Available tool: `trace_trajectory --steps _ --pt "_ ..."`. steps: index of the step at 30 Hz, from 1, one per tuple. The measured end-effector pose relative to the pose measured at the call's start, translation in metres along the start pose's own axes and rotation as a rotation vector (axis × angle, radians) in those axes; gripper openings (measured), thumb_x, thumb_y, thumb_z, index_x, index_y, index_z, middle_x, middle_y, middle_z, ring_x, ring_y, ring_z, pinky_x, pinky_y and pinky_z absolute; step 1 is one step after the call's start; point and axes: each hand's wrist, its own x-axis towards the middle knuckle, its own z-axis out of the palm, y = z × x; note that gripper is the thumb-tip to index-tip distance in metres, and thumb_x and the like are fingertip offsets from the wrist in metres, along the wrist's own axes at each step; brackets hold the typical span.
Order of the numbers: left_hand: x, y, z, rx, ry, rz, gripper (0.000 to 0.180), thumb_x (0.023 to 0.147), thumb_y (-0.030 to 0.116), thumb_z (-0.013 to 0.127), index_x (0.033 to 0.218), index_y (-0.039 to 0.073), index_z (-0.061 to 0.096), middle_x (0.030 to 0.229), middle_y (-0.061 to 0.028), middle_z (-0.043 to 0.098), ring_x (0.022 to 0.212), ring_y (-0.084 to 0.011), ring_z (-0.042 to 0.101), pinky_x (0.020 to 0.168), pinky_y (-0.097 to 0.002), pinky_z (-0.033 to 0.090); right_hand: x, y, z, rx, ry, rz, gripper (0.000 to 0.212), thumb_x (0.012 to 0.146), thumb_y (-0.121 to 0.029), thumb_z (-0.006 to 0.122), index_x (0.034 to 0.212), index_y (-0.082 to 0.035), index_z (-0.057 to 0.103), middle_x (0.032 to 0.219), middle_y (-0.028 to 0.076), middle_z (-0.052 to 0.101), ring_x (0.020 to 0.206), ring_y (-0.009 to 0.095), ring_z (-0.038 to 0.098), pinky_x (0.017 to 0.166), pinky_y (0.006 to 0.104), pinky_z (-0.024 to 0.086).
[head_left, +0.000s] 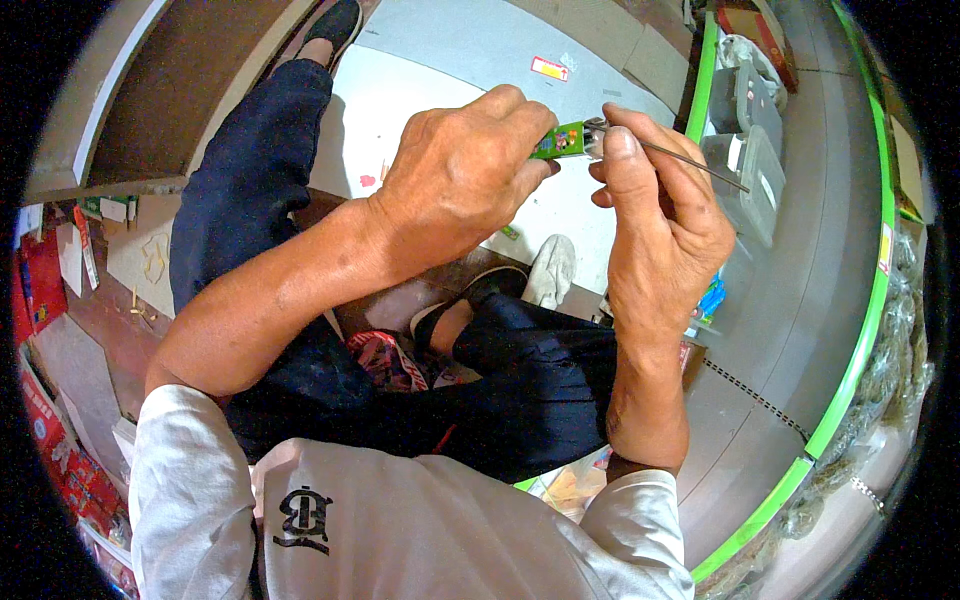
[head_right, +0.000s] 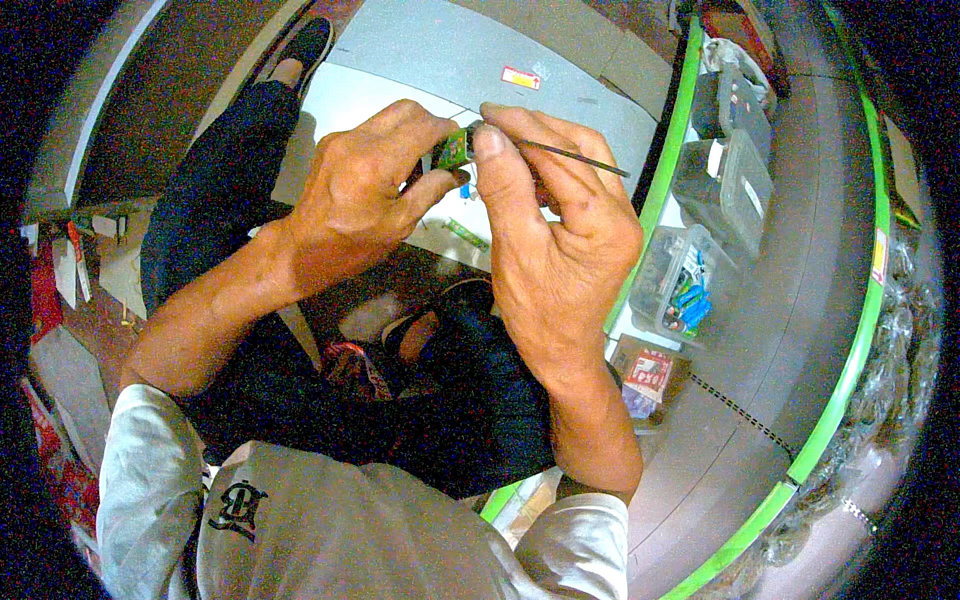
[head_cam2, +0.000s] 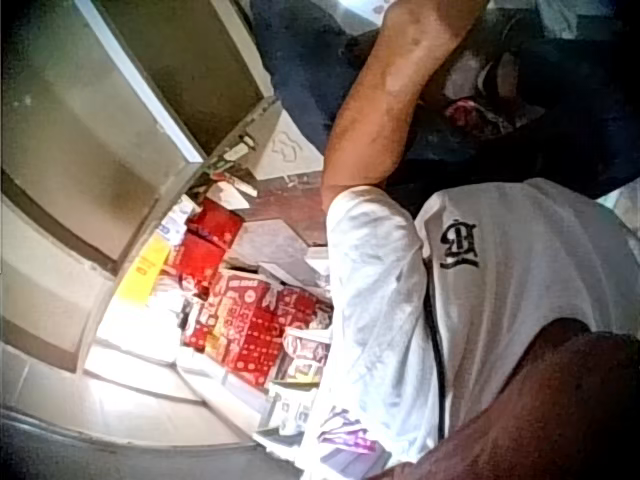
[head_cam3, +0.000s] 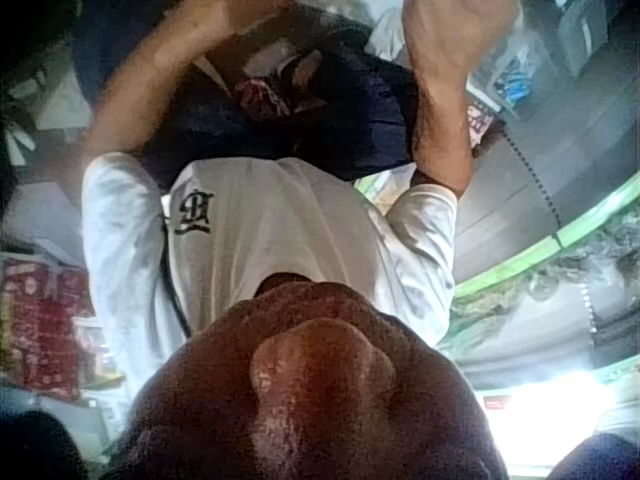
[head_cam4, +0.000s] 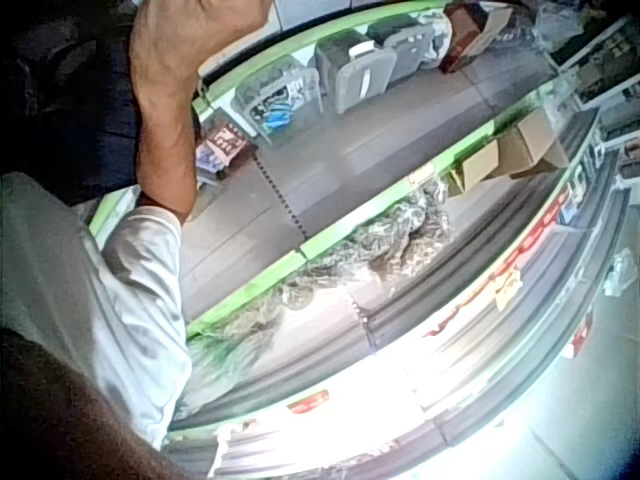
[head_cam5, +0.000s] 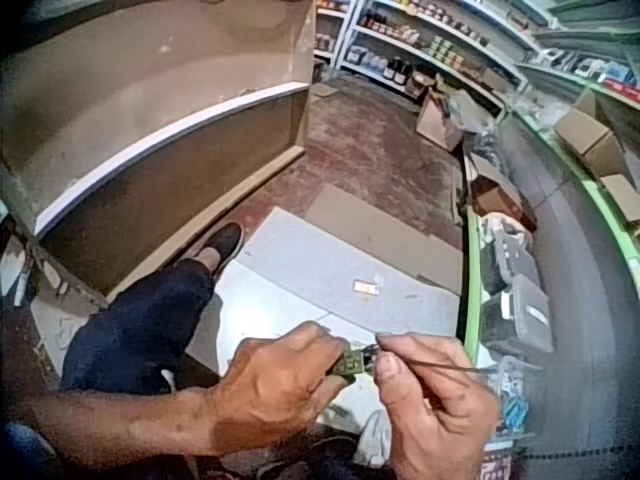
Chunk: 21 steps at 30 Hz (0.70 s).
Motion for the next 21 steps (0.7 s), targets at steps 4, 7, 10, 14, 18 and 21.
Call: trace_trajectory --steps 4,7,10,14,18,21 --pt "-0.0007 -0.0010 0.0005 0.000 -0.006 0.012 0.023 0.081 0.011 0.074 0.098 0.001 0.063 0.086 -0.0166 0.061 0.072 -0.0382 0.064 0.061 -0.0459 0.052 -0.0008 -0.0020 -0.0004 0.068 0.006 0.068 0.016 0.091 -0.005 0.071 0.104 0.003 0.073 0.103 0.009 0.070 0.084 0.011 0.065 0.068 0.0234 0.053" --pt "-0.0005 -0.0016 0.0004 0.008 -0.004 0.023 0.023 0.081 0.011 0.074 0.098 0.000 0.063 0.086 -0.0166 0.061 0.072 -0.0379 0.065 0.060 -0.0458 0.052 0.0015 -0.0008 -0.0015 0.112 -0.009 0.092 0.019 0.093 -0.006 0.068 0.108 0.004 0.071 0.105 0.012 0.071 0.079 0.013 0.067 0.063 0.0250 0.055" --pt "-0.0004 -0.0017 0.0002 0.013 -0.018 0.020 0.022 0.082 0.011 0.074 0.098 0.000 0.063 0.086 -0.0165 0.061 0.071 -0.0376 0.065 0.060 -0.0456 0.052 0.0028 -0.0005 -0.0032 0.191 0.028 0.122 0.016 0.092 -0.006 0.070 0.105 0.003 0.072 0.103 0.009 0.071 0.073 0.010 0.065 0.060 0.0235 0.054" --pt "-0.0002 -0.0013 0.0004 0.008 -0.019 0.006 0.022 0.082 0.012 0.074 0.097 0.000 0.064 0.085 -0.0166 0.061 0.071 -0.0376 0.065 0.060 -0.0453 0.052 0.0034 -0.0019 -0.0074 0.180 0.074 0.122 0.012 0.092 -0.006 0.071 0.100 0.002 0.074 0.101 0.008 0.071 0.069 0.008 0.063 0.055 0.0226 0.053" --pt "0.0003 -0.0012 0.0004 -0.007 -0.014 0.012 0.021 0.082 0.012 0.074 0.096 0.000 0.064 0.085 -0.0167 0.061 0.071 -0.0377 0.064 0.061 -0.0454 0.051 0.0031 0.0001 -0.0060 0.196 0.040 0.112 0.012 0.091 -0.007 0.072 0.098 0.003 0.074 0.102 0.008 0.071 0.074 0.009 0.064 0.060 0.0222 0.053" --pt "0.0001 -0.0009 0.0004 0.007 -0.018 -0.005 0.021 0.082 0.012 0.074 0.097 0.000 0.064 0.085 -0.0165 0.061 0.071 -0.0375 0.064 0.062 -0.0456 0.051 0.0028 0.0019 -0.0052 0.099 0.016 0.060 0.012 0.091 -0.006 0.072 0.097 0.004 0.074 0.101 0.009 0.071 0.079 0.011 0.066 0.066 0.0229 0.053"
